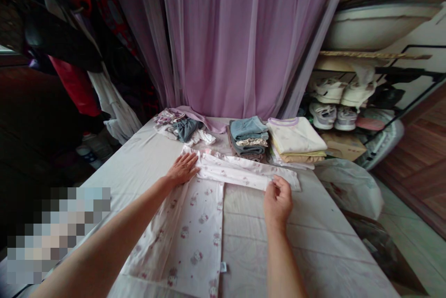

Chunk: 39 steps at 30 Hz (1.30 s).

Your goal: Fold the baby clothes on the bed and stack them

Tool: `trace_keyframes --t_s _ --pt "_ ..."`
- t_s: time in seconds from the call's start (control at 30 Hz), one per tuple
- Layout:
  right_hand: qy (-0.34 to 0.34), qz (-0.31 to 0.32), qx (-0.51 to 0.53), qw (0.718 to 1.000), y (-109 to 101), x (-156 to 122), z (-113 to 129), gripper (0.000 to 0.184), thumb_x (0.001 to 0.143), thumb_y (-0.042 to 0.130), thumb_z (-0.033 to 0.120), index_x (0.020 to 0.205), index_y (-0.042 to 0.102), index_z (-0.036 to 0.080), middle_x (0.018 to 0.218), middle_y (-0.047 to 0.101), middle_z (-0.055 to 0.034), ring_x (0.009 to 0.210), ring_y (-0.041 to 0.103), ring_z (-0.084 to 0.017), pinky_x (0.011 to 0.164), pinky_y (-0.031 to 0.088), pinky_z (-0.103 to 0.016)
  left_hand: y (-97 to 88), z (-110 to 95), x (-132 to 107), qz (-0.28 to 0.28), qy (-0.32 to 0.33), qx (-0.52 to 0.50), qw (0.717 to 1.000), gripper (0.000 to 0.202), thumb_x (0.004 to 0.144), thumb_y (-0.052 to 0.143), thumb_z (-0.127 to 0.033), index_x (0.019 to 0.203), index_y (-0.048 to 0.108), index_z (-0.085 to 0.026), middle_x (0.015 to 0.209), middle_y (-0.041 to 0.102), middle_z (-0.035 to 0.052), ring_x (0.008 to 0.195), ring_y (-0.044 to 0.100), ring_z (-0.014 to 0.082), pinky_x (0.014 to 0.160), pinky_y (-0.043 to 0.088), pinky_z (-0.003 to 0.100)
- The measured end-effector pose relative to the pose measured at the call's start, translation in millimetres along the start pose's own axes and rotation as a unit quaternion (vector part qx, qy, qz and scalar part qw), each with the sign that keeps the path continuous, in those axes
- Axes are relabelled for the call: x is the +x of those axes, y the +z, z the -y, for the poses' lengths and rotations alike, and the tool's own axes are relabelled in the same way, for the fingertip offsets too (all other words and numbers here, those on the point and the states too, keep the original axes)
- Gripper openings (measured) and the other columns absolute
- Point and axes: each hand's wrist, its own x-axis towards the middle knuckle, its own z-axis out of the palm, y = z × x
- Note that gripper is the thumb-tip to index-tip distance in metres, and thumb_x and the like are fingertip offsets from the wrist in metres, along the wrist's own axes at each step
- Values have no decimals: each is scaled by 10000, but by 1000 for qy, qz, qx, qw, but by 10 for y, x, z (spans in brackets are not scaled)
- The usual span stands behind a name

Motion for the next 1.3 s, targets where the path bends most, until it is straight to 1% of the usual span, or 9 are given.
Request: trace_keyframes --t_s 0.1,0.23,0.3,0.43,0.6,0.77,0.9,1.07,1.3 --pt "30 14 -20 999 -20 -16 78 401 718 546 426 1006 649 167 948 662 -85 814 614 -199 657 517 -290 6 -11 -8 -11 0 7 1000 575 972 385 -484 1486 369 -227 1577 297 72 1462 224 269 1193 154 450" --pt "161 94 -79 979 9 39 111 581 755 488 523 1199 606 167 1057 658 -94 810 625 -208 550 505 -266 46 -8 -19 -27 -4 25 999 579 973 366 -500 1487 370 -233 1571 313 57 1459 236 255 1195 175 438" --pt "173 141 -133 966 65 105 114 650 730 538 561 1251 588 176 994 674 -84 792 628 -215 556 499 -272 60 -2 -15 -31 0 30 999 593 975 350 -506 1497 349 -225 1574 303 58 1460 233 257 1192 184 444" --pt "84 209 -226 948 175 205 155 477 698 594 410 1116 691 202 779 684 -47 703 621 -221 641 494 -318 76 11 6 -32 -2 30 999 621 970 339 -532 1508 325 -221 1582 281 62 1462 224 266 1188 190 459" --pt "-162 95 -235 954 158 145 106 373 803 428 299 961 750 194 895 709 -100 867 627 -238 766 473 -322 107 23 30 -45 -10 12 999 599 987 291 -512 1506 329 -216 1570 313 72 1454 249 257 1181 204 453" --pt "-145 100 -348 921 75 105 -61 346 800 434 224 933 751 183 899 703 -105 771 611 -229 686 461 -326 102 18 43 -49 -14 6 999 517 1010 251 -396 1496 349 -248 1567 325 53 1452 258 233 1178 211 444" --pt "-213 71 -355 907 98 60 83 320 828 467 237 974 743 169 1109 665 -145 946 615 -268 808 476 -375 61 -11 36 -32 -21 10 999 520 994 315 -410 1486 370 -252 1574 308 59 1454 251 253 1177 206 465" --pt "-305 224 -255 890 586 -156 469 344 864 418 184 1022 724 197 1084 708 -89 1017 624 -215 927 469 -336 56 -32 18 -46 -17 16 999 528 976 368 -432 1462 412 -232 1573 308 74 1450 257 263 1182 195 463" --pt "-224 380 -387 810 1445 -137 729 317 928 449 261 1145 671 200 1115 708 -98 1043 625 -206 905 431 -301 78 -16 11 -51 -11 13 999 665 938 347 -610 1474 380 -217 1574 303 95 1454 245 272 1181 188 471"
